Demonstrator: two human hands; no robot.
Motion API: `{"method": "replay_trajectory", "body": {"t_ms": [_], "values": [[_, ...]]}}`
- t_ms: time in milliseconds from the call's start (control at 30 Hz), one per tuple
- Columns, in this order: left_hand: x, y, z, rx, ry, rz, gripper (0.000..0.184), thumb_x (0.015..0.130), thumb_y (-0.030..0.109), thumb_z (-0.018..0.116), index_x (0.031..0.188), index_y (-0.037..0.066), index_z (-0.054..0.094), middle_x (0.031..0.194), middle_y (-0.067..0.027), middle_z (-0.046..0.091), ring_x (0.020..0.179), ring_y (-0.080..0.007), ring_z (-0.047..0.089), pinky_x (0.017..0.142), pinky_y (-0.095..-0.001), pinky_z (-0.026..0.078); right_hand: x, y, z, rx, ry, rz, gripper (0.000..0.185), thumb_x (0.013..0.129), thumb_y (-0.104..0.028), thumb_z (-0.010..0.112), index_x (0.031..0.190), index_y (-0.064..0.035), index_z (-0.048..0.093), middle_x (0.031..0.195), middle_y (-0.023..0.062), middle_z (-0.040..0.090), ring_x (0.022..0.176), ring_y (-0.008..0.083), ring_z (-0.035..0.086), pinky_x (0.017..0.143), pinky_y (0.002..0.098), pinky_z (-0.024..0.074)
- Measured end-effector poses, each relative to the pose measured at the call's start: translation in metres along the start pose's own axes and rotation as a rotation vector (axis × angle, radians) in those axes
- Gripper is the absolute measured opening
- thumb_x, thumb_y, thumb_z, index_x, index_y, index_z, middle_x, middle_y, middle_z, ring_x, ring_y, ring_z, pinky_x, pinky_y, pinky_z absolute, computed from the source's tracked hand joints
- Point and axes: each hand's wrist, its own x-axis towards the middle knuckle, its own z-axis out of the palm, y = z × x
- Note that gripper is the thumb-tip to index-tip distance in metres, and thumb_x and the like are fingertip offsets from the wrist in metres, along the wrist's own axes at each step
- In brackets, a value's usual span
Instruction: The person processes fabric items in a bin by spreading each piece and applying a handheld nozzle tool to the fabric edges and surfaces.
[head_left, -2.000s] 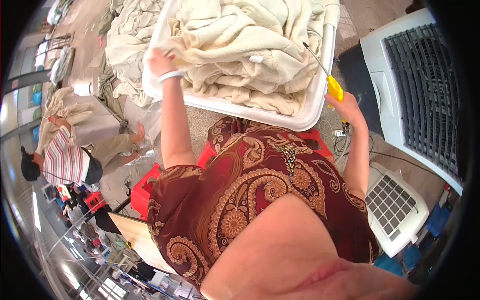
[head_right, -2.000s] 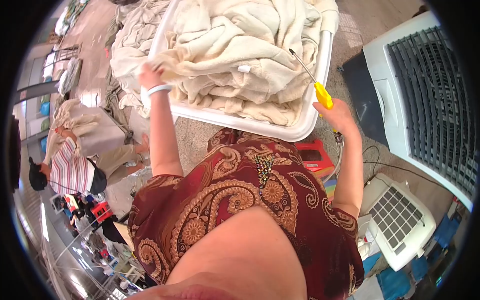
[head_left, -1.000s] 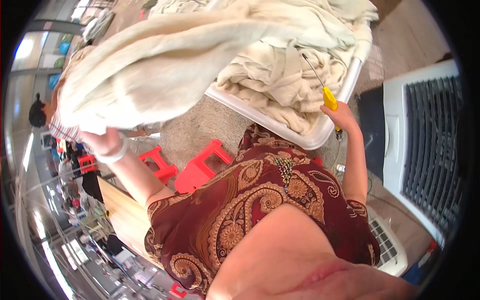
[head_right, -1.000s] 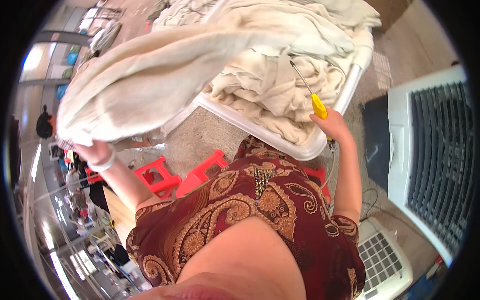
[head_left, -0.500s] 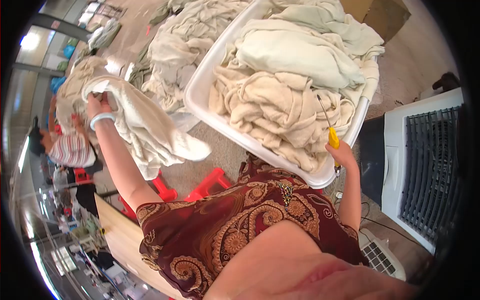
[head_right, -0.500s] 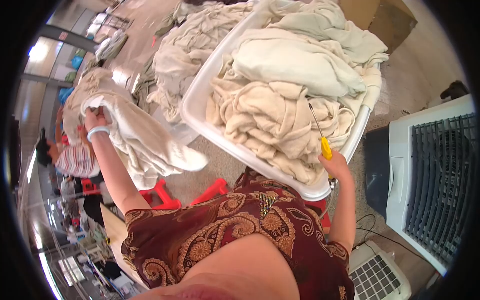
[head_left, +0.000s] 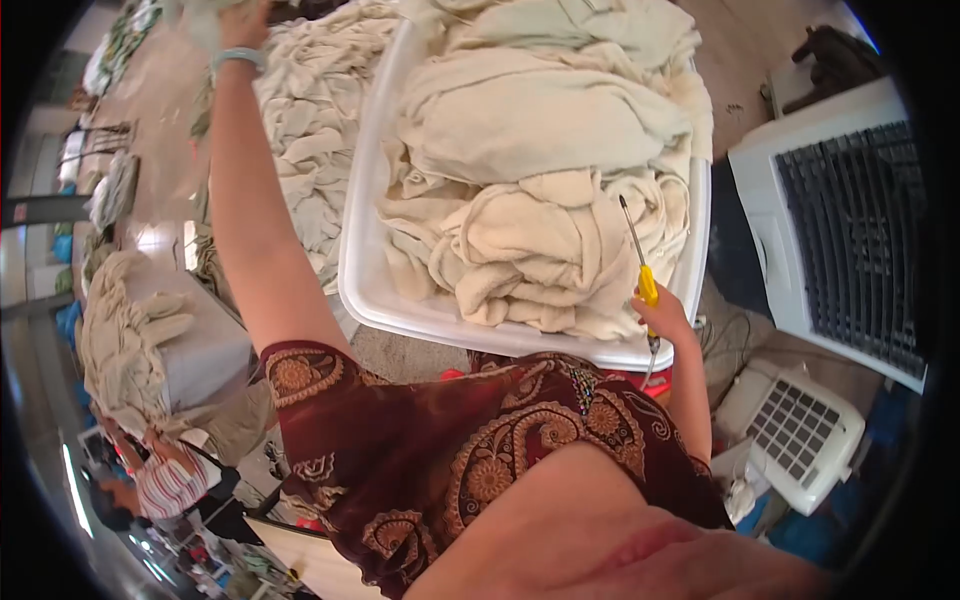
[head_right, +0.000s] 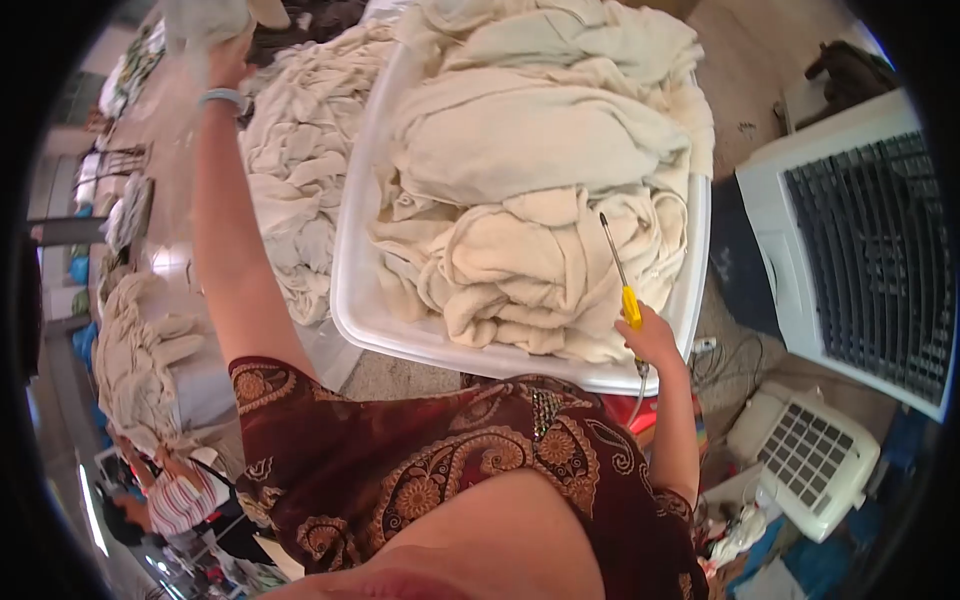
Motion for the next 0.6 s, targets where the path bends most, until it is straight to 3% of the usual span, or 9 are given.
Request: {"method": "replay_trajectory", "body": {"t_ms": [33,100,200,267,300,367,400,467,600], "values": [[-0.027,-0.040,0.031,0.516,-0.275,0.307,0.056,0.063,0.021,0.067,0.112,0.004,0.046,0.104,-0.0151,0.052,0.097,-0.0295,0.048,0.084,-0.0380,0.040,-0.007,0.001,-0.007,-0.022,0.002,0.015,0.036,0.074,-0.027,0.058,0.100,-0.0029,0.051,0.081,0.0110,0.058,0.056,0.0172,0.058,0.055,0.0288,0.0468],[-0.071,-0.098,0.090,0.652,-0.617,0.294,0.057,0.063,0.022,0.064,0.115,0.007,0.047,0.104,-0.0151,0.053,0.099,-0.0297,0.049,0.088,-0.0367,0.037,-0.011,0.003,-0.006,-0.033,0.043,0.006,0.038,0.074,-0.029,0.058,0.100,-0.0020,0.051,0.080,0.0115,0.058,0.054,0.0178,0.057,0.055,0.0297,0.0461],[-0.148,-0.067,0.159,0.101,-0.609,-0.588,0.042,0.073,0.030,0.058,0.104,0.003,0.055,0.094,-0.0174,0.059,0.095,-0.0264,0.054,0.082,-0.0345,0.041,-0.012,-0.006,-0.003,-0.044,0.050,0.061,0.040,0.075,-0.031,0.058,0.101,-0.0025,0.050,0.078,0.0121,0.058,0.053,0.0182,0.057,0.055,0.0294,0.0458],[-0.179,-0.082,0.191,0.153,-0.735,-0.519,0.042,0.077,0.034,0.057,0.106,0.004,0.053,0.087,-0.0045,0.054,0.065,-0.0113,0.050,0.057,-0.0232,0.047,-0.013,0.001,-0.005,-0.033,0.092,0.031,0.042,0.075,-0.033,0.058,0.102,-0.0019,0.050,0.075,0.0133,0.057,0.052,0.0188,0.056,0.053,0.0294,0.0456],[-0.180,-0.092,0.210,0.139,-0.745,-0.499,0.042,0.077,0.034,0.057,0.106,0.004,0.053,0.087,-0.0045,0.054,0.065,-0.0113,0.050,0.057,-0.0232,0.047,-0.015,-0.005,-0.003,-0.016,0.112,0.047,0.043,0.076,-0.034,0.058,0.102,-0.0010,0.049,0.074,0.0139,0.057,0.051,0.0190,0.056,0.052,0.0295,0.0455],[-0.179,-0.097,0.238,0.359,-0.734,-0.284,0.043,0.077,0.034,0.056,0.107,0.004,0.053,0.090,-0.0079,0.057,0.074,-0.0166,0.056,0.066,-0.0271,0.048,-0.016,-0.007,0.003,0.011,0.186,0.050,0.042,0.076,-0.035,0.058,0.098,-0.0005,0.051,0.068,0.0134,0.056,0.048,0.0190,0.055,0.048,0.0294,0.0441],[-0.175,-0.093,0.249,0.351,-0.740,-0.270,0.043,0.077,0.034,0.056,0.107,0.004,0.053,0.090,-0.0079,0.057,0.074,-0.0166,0.056,0.066,-0.0271,0.048,-0.016,-0.005,0.003,0.016,0.201,0.052,0.042,0.076,-0.035,0.058,0.098,-0.0005,0.051,0.068,0.0134,0.056,0.048,0.0190,0.055,0.048,0.0294,0.0441],[-0.173,-0.081,0.272,0.502,-0.634,-0.073,0.044,0.076,0.033,0.058,0.108,0.003,0.052,0.095,-0.0156,0.058,0.090,-0.0260,0.056,0.081,-0.0326,0.044,-0.017,0.000,0.002,0.042,0.220,0.094,0.039,0.075,-0.036,0.059,0.094,-0.0021,0.054,0.062,0.0105,0.055,0.047,0.0179,0.053,0.047,0.0283,0.0428],[-0.160,-0.039,0.312,0.504,-0.641,-0.086,0.051,0.074,0.032,0.060,0.114,0.003,0.047,0.111,-0.0216,0.050,0.107,-0.0332,0.046,0.093,-0.0356,0.035,-0.026,-0.005,0.001,0.133,0.263,0.196,0.035,0.076,-0.035,0.059,0.089,-0.0025,0.055,0.058,0.0072,0.053,0.046,0.0150,0.052,0.047,0.0284,0.0422]]}}
